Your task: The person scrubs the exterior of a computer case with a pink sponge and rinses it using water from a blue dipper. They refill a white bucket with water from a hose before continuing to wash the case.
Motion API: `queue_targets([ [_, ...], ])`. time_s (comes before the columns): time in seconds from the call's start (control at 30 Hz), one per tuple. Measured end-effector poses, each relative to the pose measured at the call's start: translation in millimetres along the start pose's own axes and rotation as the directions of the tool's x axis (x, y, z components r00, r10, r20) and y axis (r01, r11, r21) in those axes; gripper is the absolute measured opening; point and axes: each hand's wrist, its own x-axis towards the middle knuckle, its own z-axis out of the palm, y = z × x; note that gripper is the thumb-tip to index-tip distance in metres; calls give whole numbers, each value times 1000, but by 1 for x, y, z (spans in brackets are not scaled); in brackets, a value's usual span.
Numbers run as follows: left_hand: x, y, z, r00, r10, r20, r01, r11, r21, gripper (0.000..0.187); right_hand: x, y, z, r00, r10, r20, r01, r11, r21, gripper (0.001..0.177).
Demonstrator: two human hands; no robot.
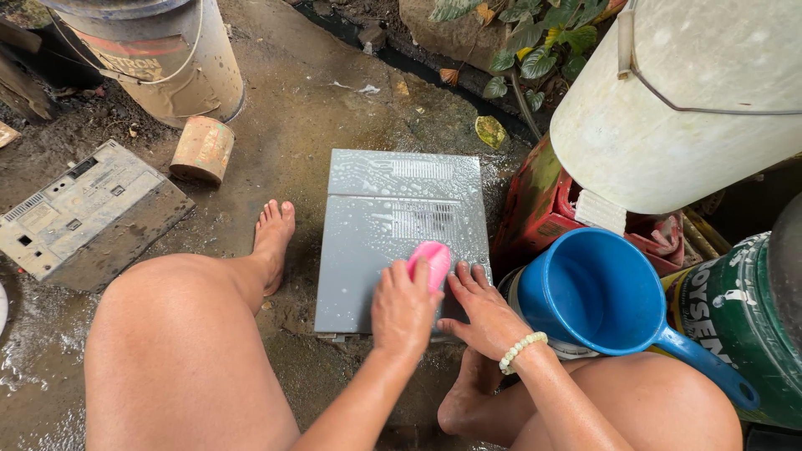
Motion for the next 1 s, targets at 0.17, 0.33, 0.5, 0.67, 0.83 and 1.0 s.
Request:
queue_targets([
  [0.17, 19, -48, -20, 940, -331, 80, 323, 941, 97, 64, -1, 1, 0, 1000, 20, 13, -21, 999, 31, 88],
  [0.33, 17, -42, -14, 955, -297, 8, 297, 954, 48, 62, 1, -3, -3, 998, 49, 30, -50, 999, 21, 91],
  [0.5, -4, 2, -1, 988, -144, 55, 147, 987, -70, 62, 0, -3, -2, 998, 52, 27, -52, 999, 3, 91],
  [0.67, 5, -32, -13, 980, -196, 33, 195, 980, 31, 62, -3, -1, 0, 998, 42, 36, -43, 999, 32, 89],
  [0.83, 19, -63, -26, 924, -383, -1, 383, 923, 27, 62, 0, -4, -3, 998, 45, 37, -47, 998, 41, 92],
  [1.0, -9, -16, -5, 968, -232, 97, 230, 973, 25, 58, -1, -6, -6, 997, 64, 35, -64, 998, 13, 90],
])
